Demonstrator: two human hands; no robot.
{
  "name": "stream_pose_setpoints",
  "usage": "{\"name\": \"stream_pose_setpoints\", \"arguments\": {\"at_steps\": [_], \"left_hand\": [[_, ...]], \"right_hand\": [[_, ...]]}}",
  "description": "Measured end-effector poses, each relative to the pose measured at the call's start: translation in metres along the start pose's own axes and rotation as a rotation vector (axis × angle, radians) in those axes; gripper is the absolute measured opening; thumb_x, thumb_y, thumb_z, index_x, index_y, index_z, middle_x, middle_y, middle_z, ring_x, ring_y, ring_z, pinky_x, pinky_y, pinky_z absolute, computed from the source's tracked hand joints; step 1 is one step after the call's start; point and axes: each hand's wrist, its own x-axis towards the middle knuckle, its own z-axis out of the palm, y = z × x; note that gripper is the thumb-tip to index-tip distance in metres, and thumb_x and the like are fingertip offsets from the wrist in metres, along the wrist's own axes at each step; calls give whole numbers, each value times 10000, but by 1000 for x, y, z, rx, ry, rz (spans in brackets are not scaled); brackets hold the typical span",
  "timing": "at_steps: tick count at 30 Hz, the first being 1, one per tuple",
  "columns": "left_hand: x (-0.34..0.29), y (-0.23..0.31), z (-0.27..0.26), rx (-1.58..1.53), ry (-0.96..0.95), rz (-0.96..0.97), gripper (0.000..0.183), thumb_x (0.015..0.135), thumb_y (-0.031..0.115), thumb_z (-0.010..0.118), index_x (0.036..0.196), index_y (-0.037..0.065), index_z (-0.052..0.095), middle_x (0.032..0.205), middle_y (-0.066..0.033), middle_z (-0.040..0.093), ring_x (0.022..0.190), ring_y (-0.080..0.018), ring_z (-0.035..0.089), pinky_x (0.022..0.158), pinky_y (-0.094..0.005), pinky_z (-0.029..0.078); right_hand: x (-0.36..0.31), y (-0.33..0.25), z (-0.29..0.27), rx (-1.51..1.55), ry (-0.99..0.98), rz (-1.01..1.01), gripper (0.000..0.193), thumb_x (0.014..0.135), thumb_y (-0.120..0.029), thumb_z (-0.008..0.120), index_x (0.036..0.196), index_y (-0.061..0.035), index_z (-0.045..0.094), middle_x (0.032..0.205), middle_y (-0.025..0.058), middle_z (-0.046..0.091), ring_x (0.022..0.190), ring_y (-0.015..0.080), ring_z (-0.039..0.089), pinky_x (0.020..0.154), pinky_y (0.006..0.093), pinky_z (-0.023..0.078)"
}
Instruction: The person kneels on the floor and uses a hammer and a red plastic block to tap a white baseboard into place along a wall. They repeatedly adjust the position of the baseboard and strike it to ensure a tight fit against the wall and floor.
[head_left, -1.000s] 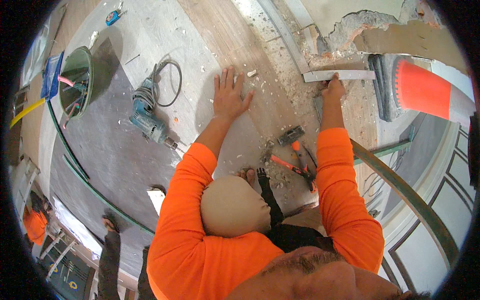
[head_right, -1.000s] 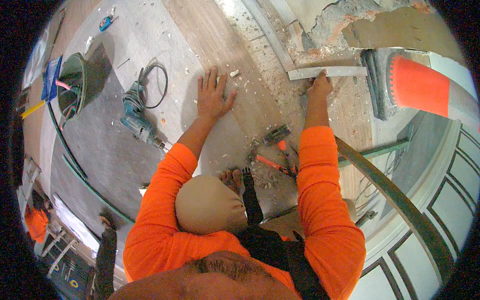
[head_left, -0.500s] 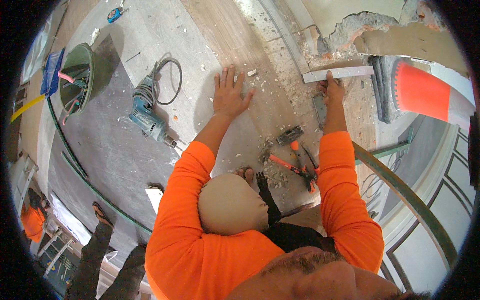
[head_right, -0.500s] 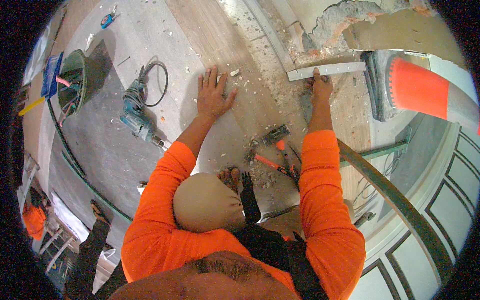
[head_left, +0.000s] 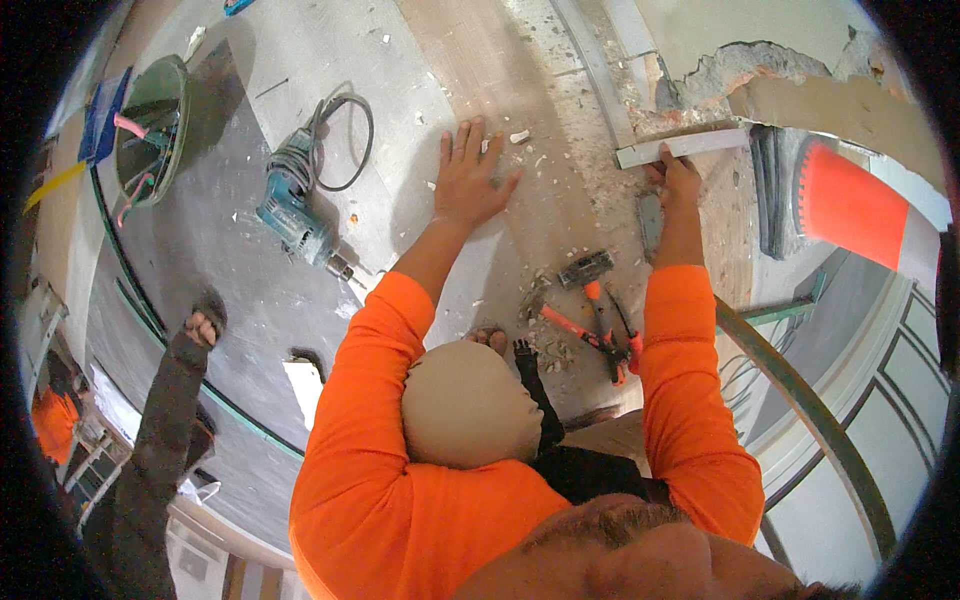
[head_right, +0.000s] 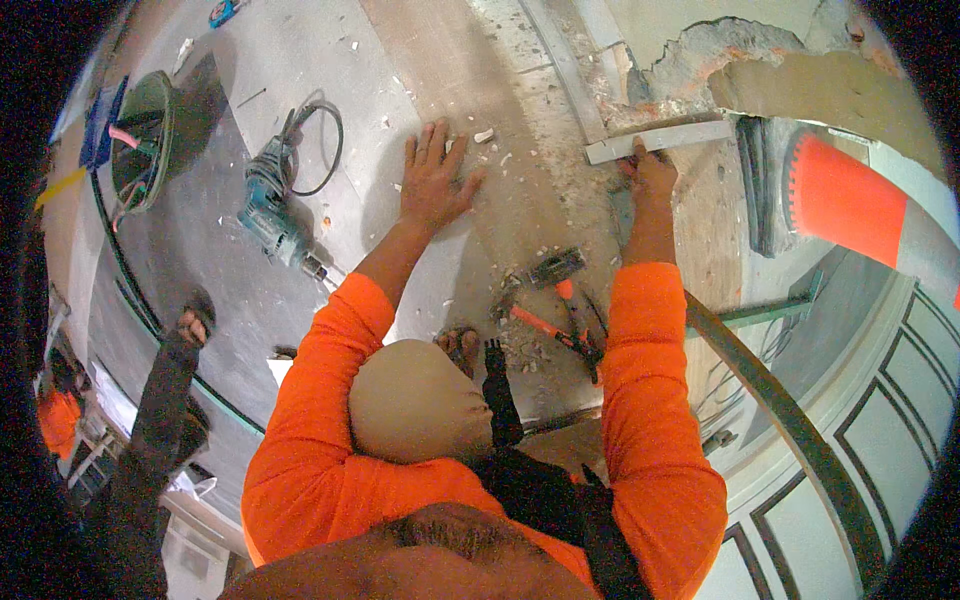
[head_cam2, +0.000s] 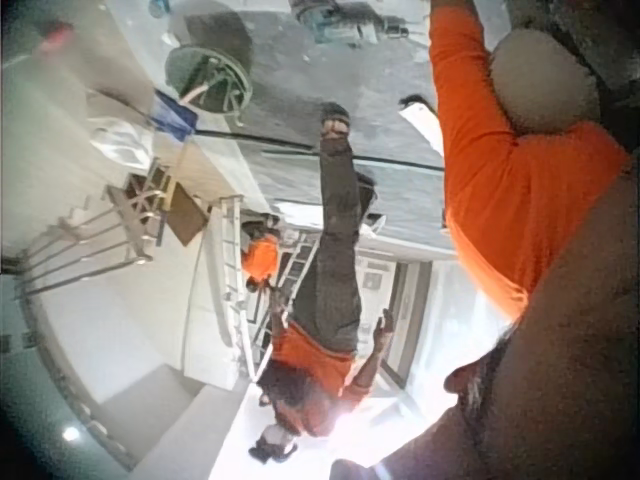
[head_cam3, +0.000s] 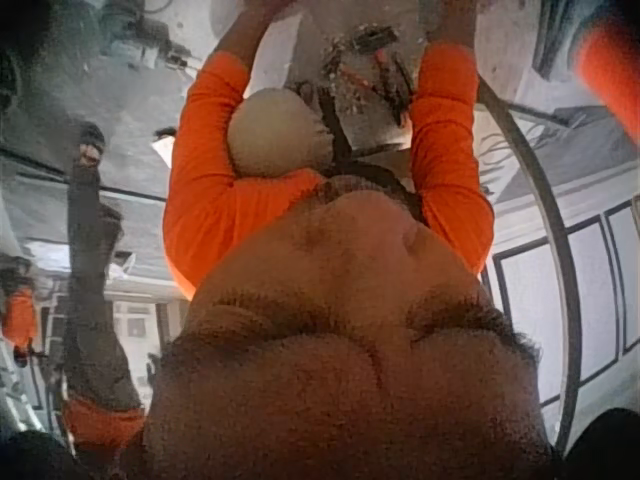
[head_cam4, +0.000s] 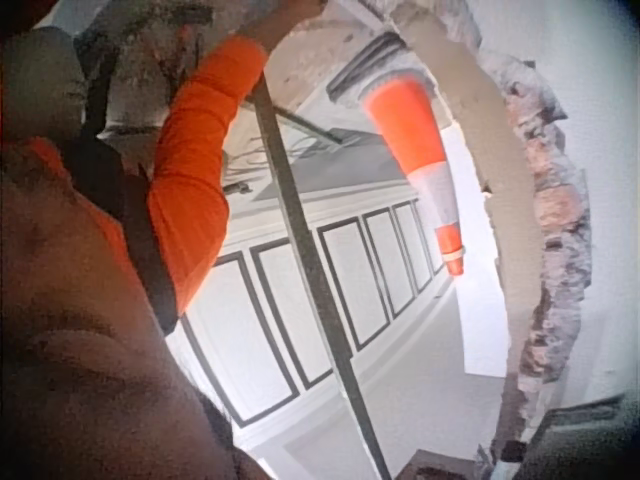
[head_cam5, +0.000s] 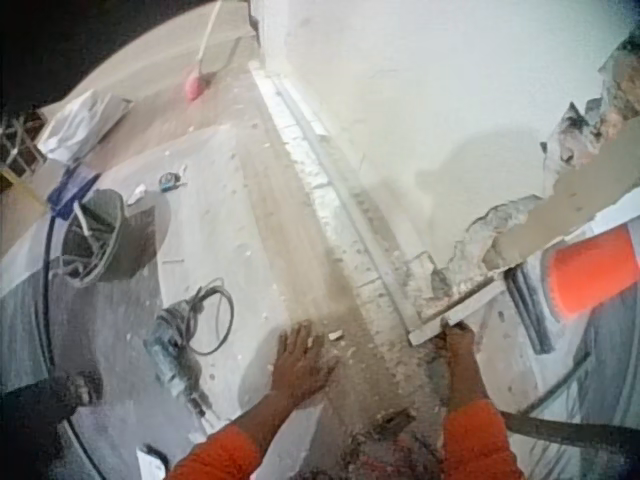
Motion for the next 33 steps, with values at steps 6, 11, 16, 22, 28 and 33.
{"name": "stream_pose_setpoints", "arguments": {"at_steps": [6, 11, 16, 22, 28, 33], "left_hand": [[-2, -2, 0, -14, 11, -9, 613, 899, 490, 615, 1377, 110, 554, 1508, -218, 399, 1407, -382, 372, 1173, -557, 222], [-4, -3, 1, -21, 14, -11, 594, 900, 482, 615, 1361, 112, 563, 1515, -209, 392, 1414, -368, 366, 1176, -550, 224], [-7, -7, 2, 20, 19, -12, 598, 902, 510, 596, 1355, 121, 570, 1517, -196, 395, 1416, -358, 362, 1181, -543, 226], [-4, -5, 2, 26, 25, 1, 610, 899, 543, 589, 1350, 132, 577, 1508, -186, 411, 1409, -356, 373, 1181, -540, 235], [-6, -7, 5, 40, 36, -12, 615, 903, 558, 577, 1344, 129, 581, 1503, -175, 420, 1398, -349, 391, 1179, -533, 247], [-3, -5, 2, 79, 36, 4, 628, 893, 570, 583, 1331, 119, 585, 1489, -179, 432, 1390, -355, 398, 1171, -538, 256]], "right_hand": [[9, 4, -6, 31, -115, -17, 289, 877, 43, 650, 1159, 28, 589, 1009, 122, 649, 789, 238, 652, 635, 365, 602], [29, 6, -21, -25, -102, 96, 205, 920, -8, 628, 1120, 2, 581, 964, 95, 612, 783, 229, 619, 708, 366, 593], [12, 3, -13, 73, -63, 149, 170, 951, -27, 606, 1115, 3, 573, 983, 83, 598, 794, 234, 612, 804, 379, 609], [22, 4, -29, 56, -52, 173, 230, 960, -22, 589, 1180, 16, 535, 1088, 139, 614, 926, 301, 649, 762, 431, 617], [9, 7, -19, 124, -26, 121, 245, 943, 26, 586, 1181, 57, 537, 1135, 168, 618, 995, 318, 664, 866, 444, 632], [14, 14, -24, 219, -30, 110, 255, 934, 44, 582, 1184, 59, 535, 1139, 189, 613, 1005, 348, 658, 831, 451, 647]]}}
